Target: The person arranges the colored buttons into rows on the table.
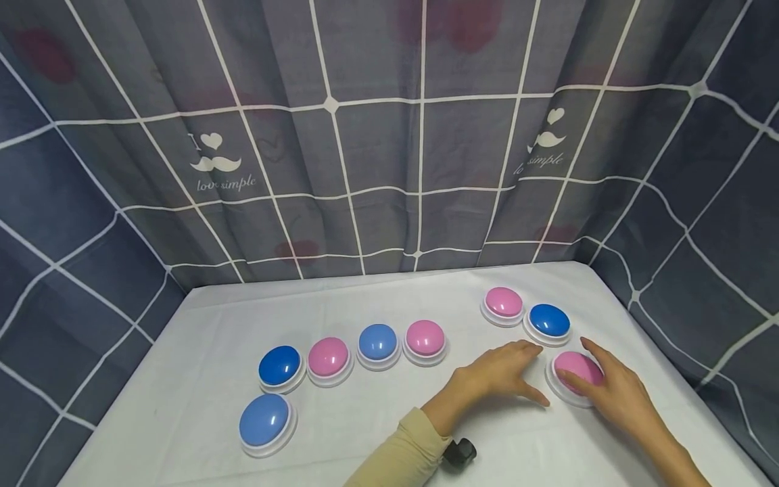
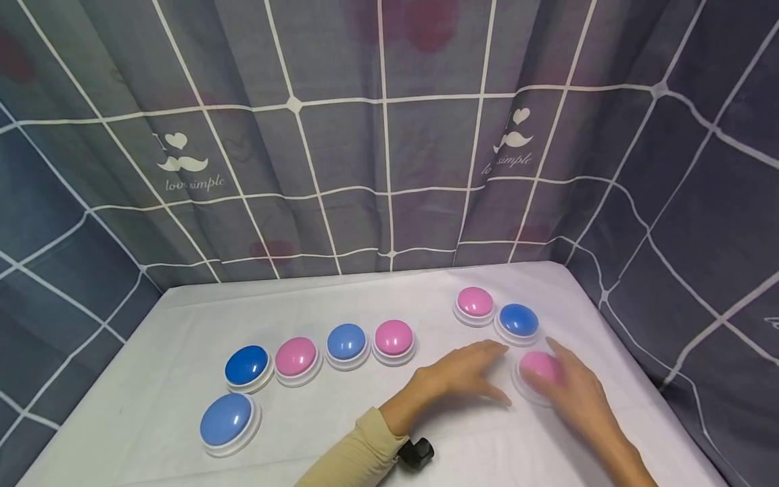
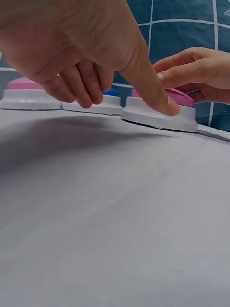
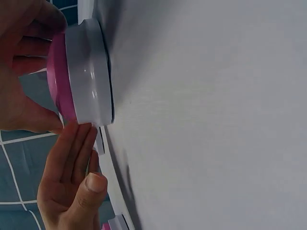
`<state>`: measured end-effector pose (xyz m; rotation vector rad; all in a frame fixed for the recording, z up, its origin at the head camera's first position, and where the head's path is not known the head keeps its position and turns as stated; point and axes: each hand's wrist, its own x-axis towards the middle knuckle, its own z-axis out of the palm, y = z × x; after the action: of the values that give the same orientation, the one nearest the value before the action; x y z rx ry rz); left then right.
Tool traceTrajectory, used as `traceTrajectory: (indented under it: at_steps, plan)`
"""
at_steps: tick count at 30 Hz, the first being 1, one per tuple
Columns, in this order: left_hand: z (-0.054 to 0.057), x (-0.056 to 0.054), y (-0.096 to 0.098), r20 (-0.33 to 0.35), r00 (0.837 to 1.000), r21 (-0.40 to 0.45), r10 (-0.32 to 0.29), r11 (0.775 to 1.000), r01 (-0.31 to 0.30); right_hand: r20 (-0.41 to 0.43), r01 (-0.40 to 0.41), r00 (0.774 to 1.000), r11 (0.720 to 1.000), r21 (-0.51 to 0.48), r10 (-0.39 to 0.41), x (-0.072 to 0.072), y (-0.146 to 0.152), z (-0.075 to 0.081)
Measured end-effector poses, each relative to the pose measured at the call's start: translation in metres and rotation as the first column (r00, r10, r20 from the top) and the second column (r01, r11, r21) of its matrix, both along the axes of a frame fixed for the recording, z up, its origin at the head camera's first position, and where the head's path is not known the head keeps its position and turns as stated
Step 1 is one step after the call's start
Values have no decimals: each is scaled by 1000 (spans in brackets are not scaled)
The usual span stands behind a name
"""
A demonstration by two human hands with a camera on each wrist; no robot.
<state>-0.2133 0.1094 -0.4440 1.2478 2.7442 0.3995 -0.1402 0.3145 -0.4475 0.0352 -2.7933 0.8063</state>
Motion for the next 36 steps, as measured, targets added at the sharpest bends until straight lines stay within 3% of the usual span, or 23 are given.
traceTrajectory:
  at_steps: [7, 17, 30, 36]
  plan:
    - [0, 5, 8, -28, 999, -27, -34, 999, 33, -60, -22, 998, 1000, -16, 21, 6, 2, -7]
    - [-3, 7, 14, -2, 999, 26, -53, 998, 53, -108, -53, 993, 998, -31, 50, 15, 5, -20]
    - [-8, 5, 25, -23, 998, 92, -57, 994, 59, -69, -9, 998, 999, -36, 6, 20, 8, -22]
    - [-13, 4, 26, -65, 997, 120, -45, 991, 52, -67, 5, 998, 1000, -31, -7, 21, 8, -20]
